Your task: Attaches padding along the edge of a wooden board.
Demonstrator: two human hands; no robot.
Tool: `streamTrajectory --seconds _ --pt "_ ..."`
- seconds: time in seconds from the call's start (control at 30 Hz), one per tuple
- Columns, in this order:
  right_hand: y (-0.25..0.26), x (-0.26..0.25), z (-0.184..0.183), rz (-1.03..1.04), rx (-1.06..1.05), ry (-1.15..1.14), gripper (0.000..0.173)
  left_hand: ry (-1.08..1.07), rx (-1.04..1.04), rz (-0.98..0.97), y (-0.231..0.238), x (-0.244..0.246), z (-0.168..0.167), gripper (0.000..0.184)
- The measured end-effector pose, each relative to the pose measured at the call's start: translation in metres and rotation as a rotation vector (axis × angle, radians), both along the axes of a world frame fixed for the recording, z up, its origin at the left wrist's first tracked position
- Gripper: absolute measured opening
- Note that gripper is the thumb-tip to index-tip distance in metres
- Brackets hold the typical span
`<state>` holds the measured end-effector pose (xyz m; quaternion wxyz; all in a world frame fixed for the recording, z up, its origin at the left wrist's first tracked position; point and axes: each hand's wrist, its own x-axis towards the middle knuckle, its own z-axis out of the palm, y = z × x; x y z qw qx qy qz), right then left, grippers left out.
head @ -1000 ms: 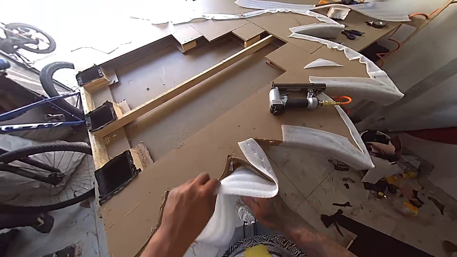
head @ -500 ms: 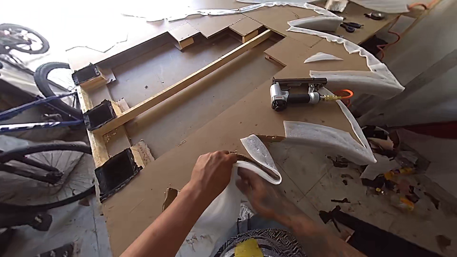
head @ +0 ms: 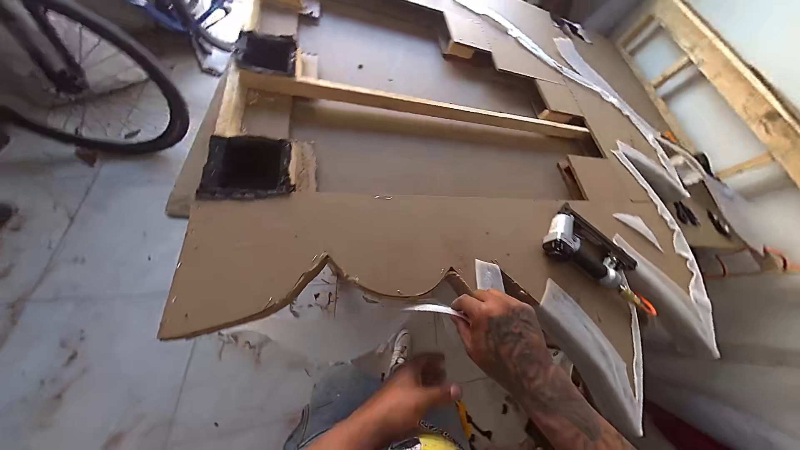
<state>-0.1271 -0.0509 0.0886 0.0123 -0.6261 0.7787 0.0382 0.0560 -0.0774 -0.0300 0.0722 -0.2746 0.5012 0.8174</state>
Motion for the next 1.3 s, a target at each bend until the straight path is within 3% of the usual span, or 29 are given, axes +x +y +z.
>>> streamTrajectory --seconds 0.07,0.2,0.37,0.47,0.53,0.73,0.93,1.03,1.13,1.3 --pt "-0.009 -0.005 0.000 0.089 0.034 0.018 0.019 0.114 0.224 0.331 0.003 -0.033 -0.038 0.088" --pt "-0.025 -0.017 0.010 0.195 -0.034 0.054 0.012 0.445 0.412 0.735 -0.007 -0.082 -0.069 0.033" --pt "-0.035 -0.033 0.009 0.273 -0.079 0.046 0.011 0.521 0.495 0.976 -0.002 -0.119 -0.066 0.033" --pt "-0.041 -0.032 0.006 0.330 0.015 0.113 0.020 0.409 0.489 1.104 -0.002 -0.131 -0.060 0.027" --pt "-0.049 -0.034 0.011 0.385 0.059 0.144 0.016 0.407 0.462 1.183 -0.006 -0.138 -0.063 0.030" --pt "-0.064 -0.055 0.019 0.456 -0.028 0.117 0.028 0.500 0.243 1.276 -0.013 -0.148 -0.061 0.040" --pt "-0.077 -0.061 0.016 0.514 -0.002 0.022 0.015 0.454 0.160 1.368 -0.012 -0.149 -0.055 0.040" --pt "-0.084 -0.068 0.019 0.539 0.021 -0.038 0.013 0.252 0.065 1.354 -0.011 -0.142 -0.044 0.044" --pt "-0.083 -0.074 0.013 0.524 0.008 -0.074 0.014 -0.041 -0.050 1.366 -0.009 -0.134 -0.035 0.058" --pt "-0.083 -0.082 0.015 0.516 0.012 -0.135 0.011 -0.215 -0.233 1.261 -0.008 -0.121 -0.030 0.059"
